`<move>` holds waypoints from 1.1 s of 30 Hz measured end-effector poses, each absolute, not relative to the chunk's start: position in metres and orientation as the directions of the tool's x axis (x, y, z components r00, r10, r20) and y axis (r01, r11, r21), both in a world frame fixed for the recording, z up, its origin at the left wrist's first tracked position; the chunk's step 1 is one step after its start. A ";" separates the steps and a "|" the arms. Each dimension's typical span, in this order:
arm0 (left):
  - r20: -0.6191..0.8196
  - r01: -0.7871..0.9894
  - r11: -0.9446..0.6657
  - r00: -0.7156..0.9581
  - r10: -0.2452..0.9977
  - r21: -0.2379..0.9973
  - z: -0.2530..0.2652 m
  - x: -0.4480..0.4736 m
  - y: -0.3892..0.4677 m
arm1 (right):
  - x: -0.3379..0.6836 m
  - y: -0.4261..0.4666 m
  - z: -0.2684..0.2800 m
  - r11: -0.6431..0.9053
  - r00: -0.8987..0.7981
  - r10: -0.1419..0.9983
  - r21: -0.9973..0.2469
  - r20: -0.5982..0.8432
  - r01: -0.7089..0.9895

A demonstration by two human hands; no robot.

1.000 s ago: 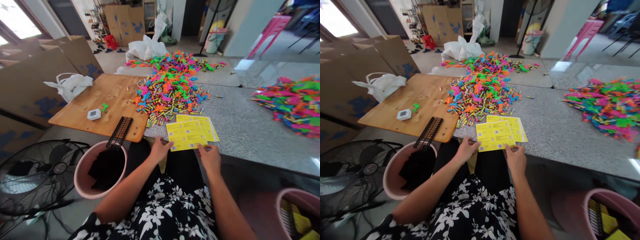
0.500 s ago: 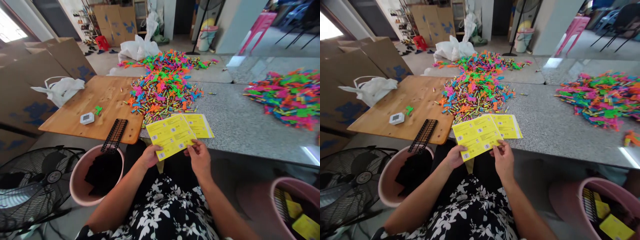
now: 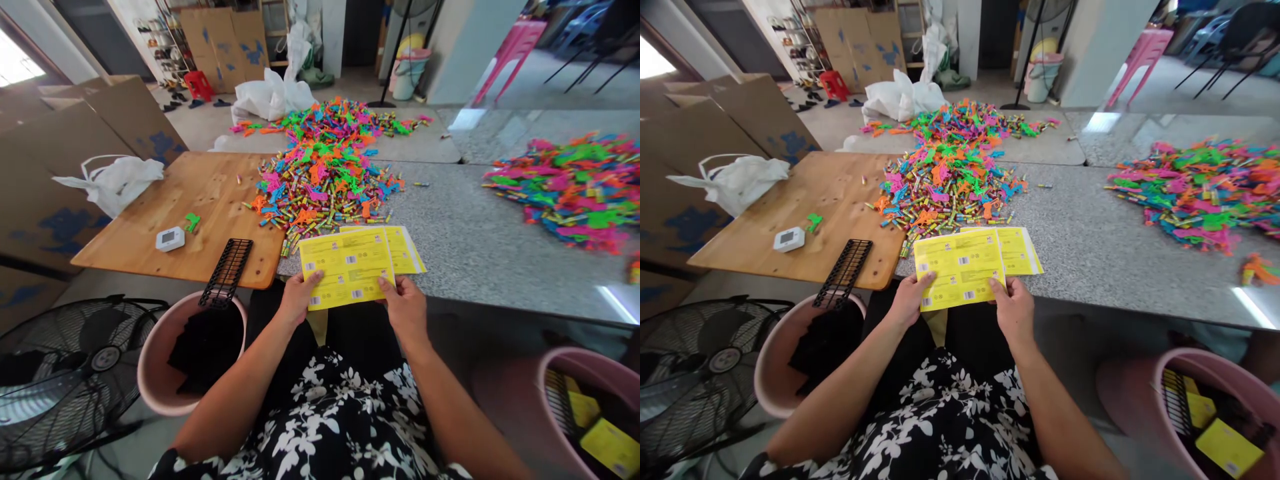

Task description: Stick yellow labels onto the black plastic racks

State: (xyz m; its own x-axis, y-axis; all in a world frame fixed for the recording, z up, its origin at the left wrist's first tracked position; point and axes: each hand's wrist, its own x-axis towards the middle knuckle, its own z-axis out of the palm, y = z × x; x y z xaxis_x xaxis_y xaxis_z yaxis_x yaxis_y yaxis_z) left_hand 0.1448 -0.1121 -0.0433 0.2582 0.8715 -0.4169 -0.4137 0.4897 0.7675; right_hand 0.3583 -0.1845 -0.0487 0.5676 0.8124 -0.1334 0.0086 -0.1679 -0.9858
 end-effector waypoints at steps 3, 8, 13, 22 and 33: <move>-0.419 -0.407 0.475 0.224 0.880 0.780 -0.045 0.149 -0.105 | 0.364 -0.185 -0.043 -0.205 0.591 0.804 -0.965 -0.070 0.164; -0.436 -0.346 0.486 0.217 0.874 0.803 -0.048 0.149 -0.090 | 0.380 -0.183 -0.041 -0.272 0.573 0.820 -0.879 0.002 0.392; -0.421 -0.245 0.500 0.311 0.852 0.831 -0.047 0.151 -0.085 | 0.394 -0.179 -0.052 -0.284 0.548 0.835 -0.898 -0.058 0.338; -0.365 -0.160 0.407 0.237 0.900 0.899 -0.040 0.157 -0.093 | 0.395 -0.174 -0.062 -0.283 0.642 0.766 -0.899 -0.002 0.334; -0.286 -0.072 0.285 -0.002 0.958 0.956 -0.044 0.173 -0.082 | 0.416 -0.170 -0.039 -0.012 0.771 0.637 -1.000 0.014 0.028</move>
State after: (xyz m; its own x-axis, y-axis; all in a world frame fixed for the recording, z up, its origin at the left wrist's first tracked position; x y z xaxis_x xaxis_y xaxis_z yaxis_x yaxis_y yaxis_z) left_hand 0.1733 -0.0819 -0.0442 -0.0023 0.9582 -0.2860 -0.0718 0.2851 0.9558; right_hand 0.4158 -0.1698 -0.0392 0.7708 0.6369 0.0139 0.0282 -0.0124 -0.9995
